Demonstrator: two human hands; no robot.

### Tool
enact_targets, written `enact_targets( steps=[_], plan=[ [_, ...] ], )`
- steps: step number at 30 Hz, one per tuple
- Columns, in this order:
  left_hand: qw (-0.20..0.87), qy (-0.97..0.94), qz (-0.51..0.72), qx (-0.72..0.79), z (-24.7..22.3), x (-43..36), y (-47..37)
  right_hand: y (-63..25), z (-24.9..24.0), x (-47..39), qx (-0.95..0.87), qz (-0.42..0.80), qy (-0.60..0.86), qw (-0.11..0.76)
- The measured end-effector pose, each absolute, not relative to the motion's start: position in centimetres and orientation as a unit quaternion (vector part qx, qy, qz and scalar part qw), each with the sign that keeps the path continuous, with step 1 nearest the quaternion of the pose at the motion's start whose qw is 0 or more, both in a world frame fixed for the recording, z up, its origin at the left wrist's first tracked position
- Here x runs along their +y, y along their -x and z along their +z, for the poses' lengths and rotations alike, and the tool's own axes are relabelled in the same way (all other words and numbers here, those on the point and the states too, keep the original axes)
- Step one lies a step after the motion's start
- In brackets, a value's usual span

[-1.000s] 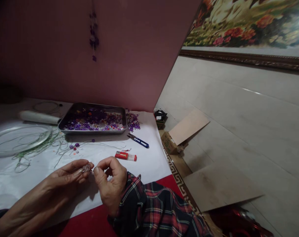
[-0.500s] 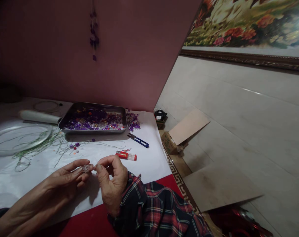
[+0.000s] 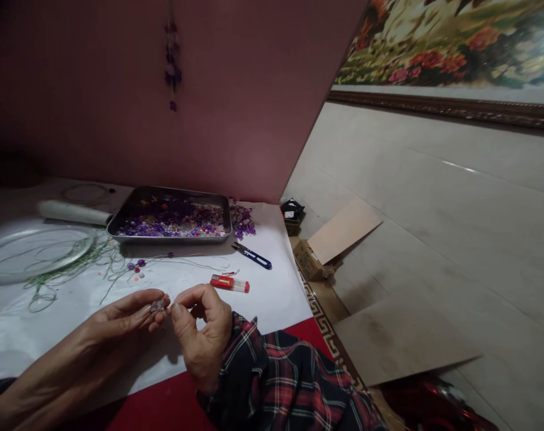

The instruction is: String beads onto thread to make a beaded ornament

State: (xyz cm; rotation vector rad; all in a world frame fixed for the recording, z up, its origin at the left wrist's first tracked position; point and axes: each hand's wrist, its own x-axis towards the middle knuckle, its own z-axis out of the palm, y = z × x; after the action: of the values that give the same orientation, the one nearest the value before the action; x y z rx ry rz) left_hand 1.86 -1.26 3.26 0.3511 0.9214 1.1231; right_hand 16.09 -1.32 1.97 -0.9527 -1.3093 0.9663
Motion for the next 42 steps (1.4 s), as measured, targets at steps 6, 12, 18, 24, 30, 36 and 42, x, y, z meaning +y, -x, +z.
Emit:
enact_targets(
  steps=[6, 12, 18, 24, 30, 36, 42],
  plan=[
    [0.764, -0.156, 0.502, 0.374, 2.7, -1.2, -1.6, -16.1, 2.3, -1.5, -0.581, 0.408, 0.412, 0.571],
    [0.757, -0.167, 0.496, 0.392, 2.8, -1.3, -1.6, -16.0, 2.8, -1.7, -0.588, 0.411, 0.424, 0.552],
    [0.757, -0.148, 0.494, 0.402, 3.0, -1.2, -1.5, -15.9, 3.0, -1.7, -0.585, 0.425, 0.448, 0.525],
    [0.728, -0.151, 0.523, 0.417, 2.4, -1.2, -1.7, -16.0, 2.9, -1.9, -0.588, 0.426, 0.478, 0.495],
    [0.735, -0.165, 0.524, 0.397, 2.2, -1.1, -1.9, -15.9, 3.5, -1.9, -0.58, 0.438, 0.505, 0.465],
    [0.749, -0.163, 0.501, 0.403, 2.1, -1.2, -1.8, -15.9, 3.3, -1.9, -0.584, 0.434, 0.506, 0.463],
    [0.741, -0.163, 0.508, 0.408, 2.3, -1.3, -1.9, -15.9, 3.0, -2.0, -0.589, 0.434, 0.499, 0.465]
  ],
)
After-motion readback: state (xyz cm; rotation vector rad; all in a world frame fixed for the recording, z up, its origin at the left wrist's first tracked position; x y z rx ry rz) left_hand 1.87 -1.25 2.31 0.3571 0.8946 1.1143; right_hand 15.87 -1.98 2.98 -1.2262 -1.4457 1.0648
